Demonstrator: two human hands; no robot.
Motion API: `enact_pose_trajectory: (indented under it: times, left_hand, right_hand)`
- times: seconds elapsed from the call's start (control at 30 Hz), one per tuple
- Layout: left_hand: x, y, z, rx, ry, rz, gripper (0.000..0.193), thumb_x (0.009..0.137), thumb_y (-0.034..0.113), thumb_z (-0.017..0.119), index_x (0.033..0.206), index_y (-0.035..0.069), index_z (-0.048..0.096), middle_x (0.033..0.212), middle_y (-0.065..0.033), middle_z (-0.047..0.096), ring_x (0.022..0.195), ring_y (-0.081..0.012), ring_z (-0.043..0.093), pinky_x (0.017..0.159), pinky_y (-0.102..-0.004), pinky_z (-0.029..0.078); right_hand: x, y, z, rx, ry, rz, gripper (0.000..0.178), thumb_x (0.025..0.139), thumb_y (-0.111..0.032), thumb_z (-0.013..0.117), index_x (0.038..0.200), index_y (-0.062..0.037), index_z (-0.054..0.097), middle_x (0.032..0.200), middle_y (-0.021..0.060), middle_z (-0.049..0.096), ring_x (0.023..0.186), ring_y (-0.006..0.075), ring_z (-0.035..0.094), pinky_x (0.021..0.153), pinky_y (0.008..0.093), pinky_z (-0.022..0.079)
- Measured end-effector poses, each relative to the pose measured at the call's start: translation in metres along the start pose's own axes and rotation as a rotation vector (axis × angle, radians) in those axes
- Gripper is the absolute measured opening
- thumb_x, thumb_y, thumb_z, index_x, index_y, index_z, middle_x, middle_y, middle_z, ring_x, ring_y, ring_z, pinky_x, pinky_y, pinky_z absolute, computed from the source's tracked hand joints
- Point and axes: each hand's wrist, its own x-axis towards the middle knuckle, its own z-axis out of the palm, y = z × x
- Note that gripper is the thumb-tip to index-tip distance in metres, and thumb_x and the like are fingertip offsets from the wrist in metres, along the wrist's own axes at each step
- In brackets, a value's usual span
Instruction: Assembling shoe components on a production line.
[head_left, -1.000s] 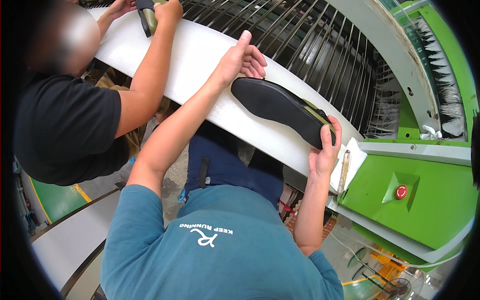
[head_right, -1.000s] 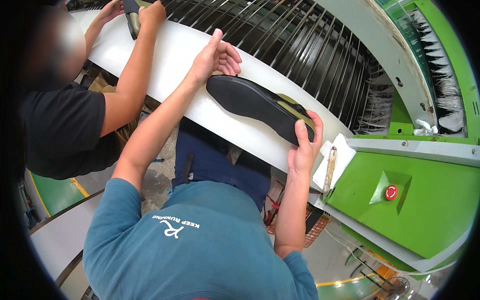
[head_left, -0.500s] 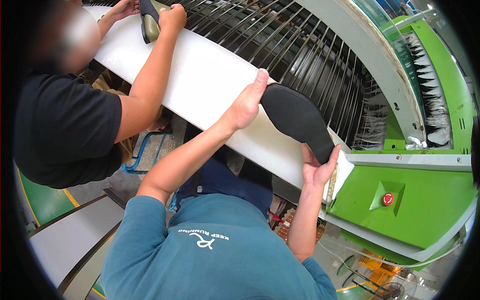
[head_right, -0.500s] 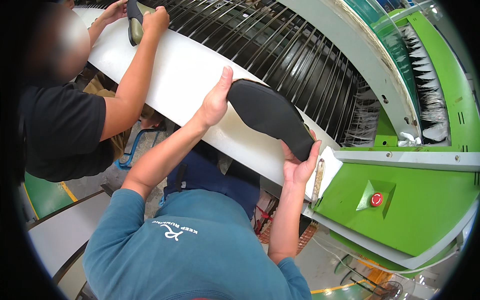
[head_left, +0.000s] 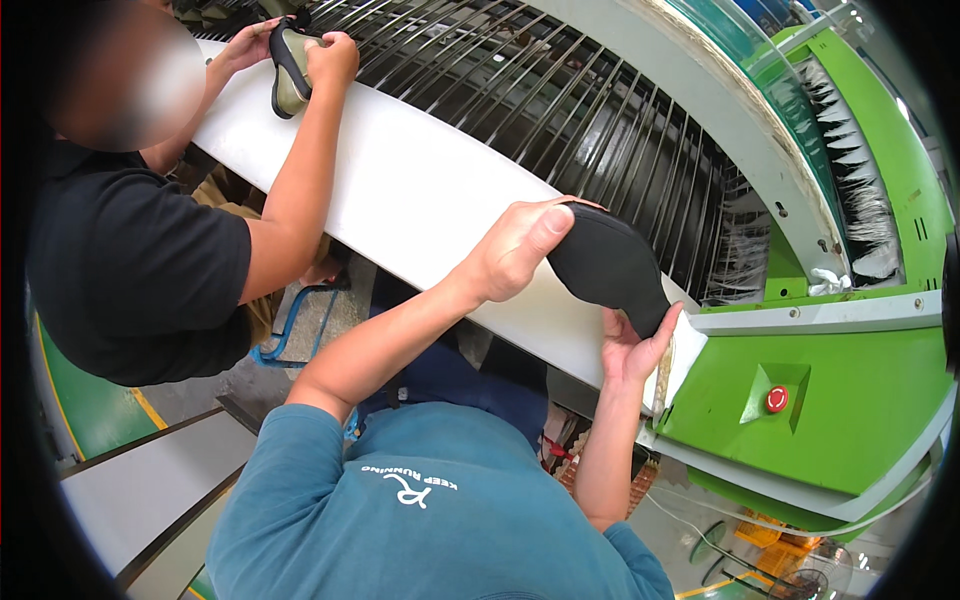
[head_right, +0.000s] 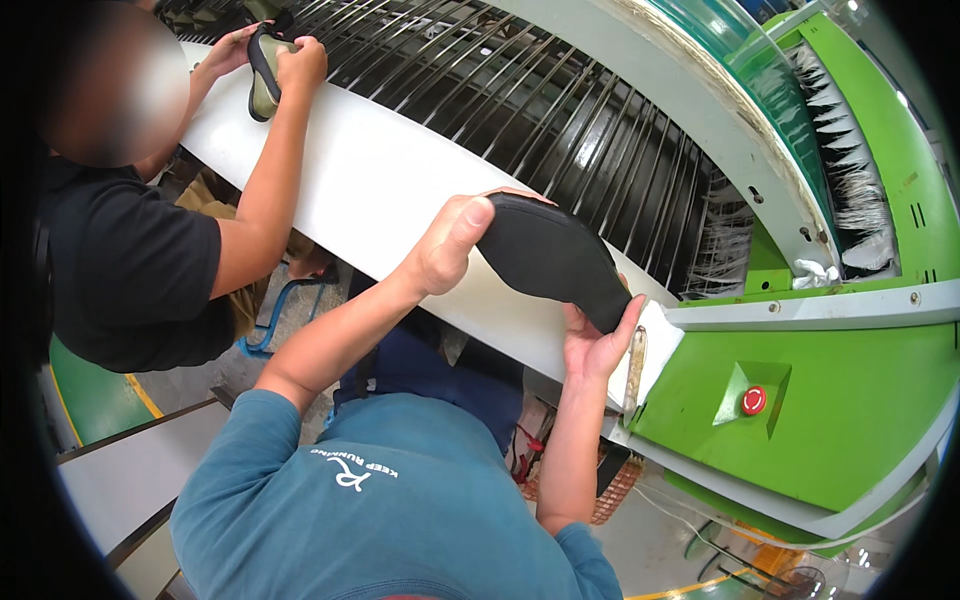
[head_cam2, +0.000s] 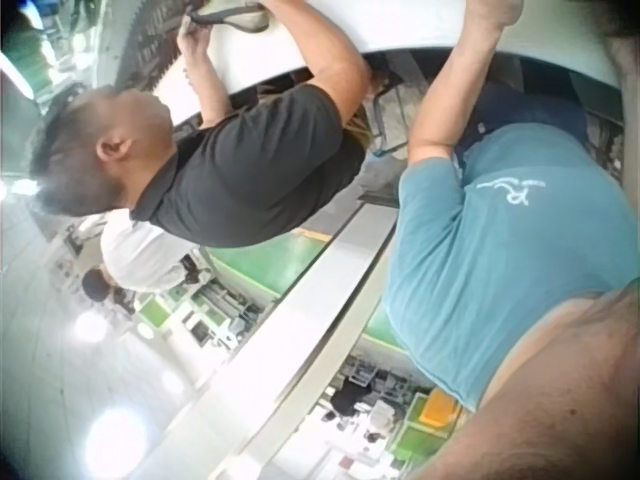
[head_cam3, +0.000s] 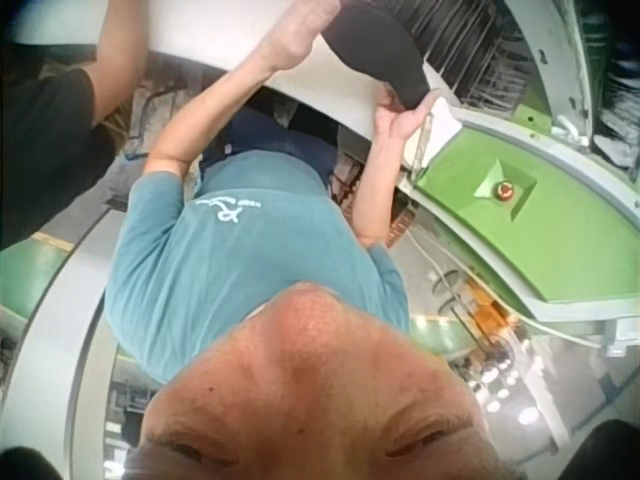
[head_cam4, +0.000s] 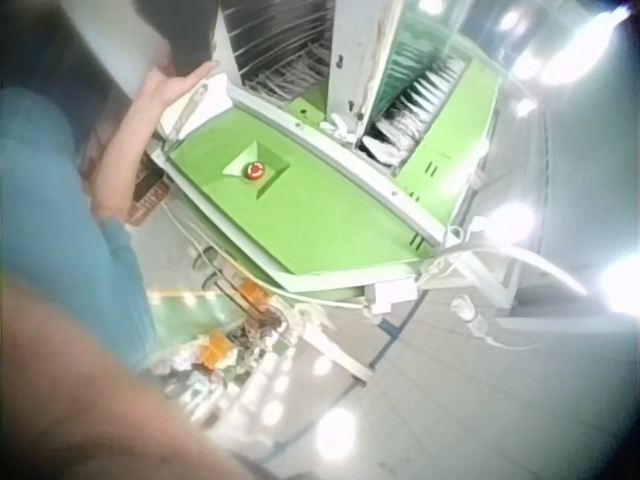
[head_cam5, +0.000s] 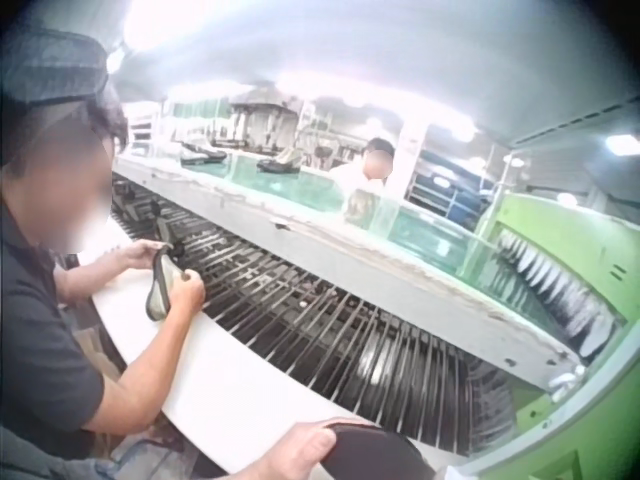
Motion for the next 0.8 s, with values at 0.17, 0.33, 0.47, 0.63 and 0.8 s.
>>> enact_pose_trajectory:
  times: [0.17, 0.33, 0.47, 0.63, 0.8]
  left_hand:
    - [0.006, 0.011, 0.008, 0.107, 0.163, 0.056, 0.055, 0.119, 0.034, 0.042, 0.11, -0.007, 0.078, 0.09, -0.0148, 0.081, 0.085, -0.0221, 0.077, 0.082, -0.0348, 0.06]
    - [0.025, 0.009, -0.003, 0.139, 0.06, 0.102, 0.063, 0.121, 0.035, 0.036, 0.109, -0.008, 0.081, 0.092, -0.0143, 0.082, 0.087, -0.0222, 0.076, 0.086, -0.0352, 0.06]
    - [0.058, -0.008, -0.037, 0.042, -0.042, -0.148, 0.073, 0.121, 0.047, 0.034, 0.111, -0.006, 0.082, 0.094, -0.0143, 0.082, 0.082, -0.0198, 0.075, 0.079, -0.0347, 0.059]
    - [0.078, -0.079, -0.092, 0.971, 0.054, -0.159, 0.048, 0.11, 0.045, 0.06, 0.1, 0.004, 0.083, 0.089, -0.0155, 0.081, 0.082, -0.0338, 0.078, 0.076, -0.0465, 0.061]
    - [0.074, -0.108, -0.088, 0.983, 0.061, -0.051, 0.027, 0.1, 0.034, 0.073, 0.101, 0.008, 0.082, 0.088, -0.0103, 0.08, 0.086, -0.0316, 0.076, 0.079, -0.0455, 0.06]
  right_hand:
    - [0.003, 0.003, -0.005, -0.023, 0.031, -0.039, 0.07, 0.105, -0.064, 0.065, 0.139, -0.0033, 0.069, 0.133, 0.0129, 0.077, 0.115, 0.0317, 0.077, 0.097, 0.0484, 0.069]
    - [-0.014, -0.01, 0.001, 0.028, 0.035, -0.061, 0.068, 0.103, -0.06, 0.071, 0.141, -0.0042, 0.069, 0.138, 0.0124, 0.075, 0.124, 0.0314, 0.073, 0.099, 0.0484, 0.068]
    - [-0.025, -0.029, 0.017, 0.146, -0.11, -0.09, 0.067, 0.103, -0.056, 0.074, 0.144, -0.0041, 0.066, 0.142, 0.0152, 0.072, 0.129, 0.0349, 0.071, 0.1, 0.0554, 0.068]
    - [-0.027, -0.109, 0.095, 0.215, -0.113, -0.5, 0.073, 0.103, -0.052, 0.076, 0.152, -0.0017, 0.057, 0.147, 0.0241, 0.066, 0.134, 0.0437, 0.066, 0.119, 0.0687, 0.052]
    - [-0.016, -0.176, 0.228, -0.043, -0.268, -1.37, 0.071, 0.104, -0.037, 0.077, 0.146, 0.0159, 0.054, 0.143, 0.0319, 0.065, 0.134, 0.0465, 0.065, 0.118, 0.0644, 0.056]
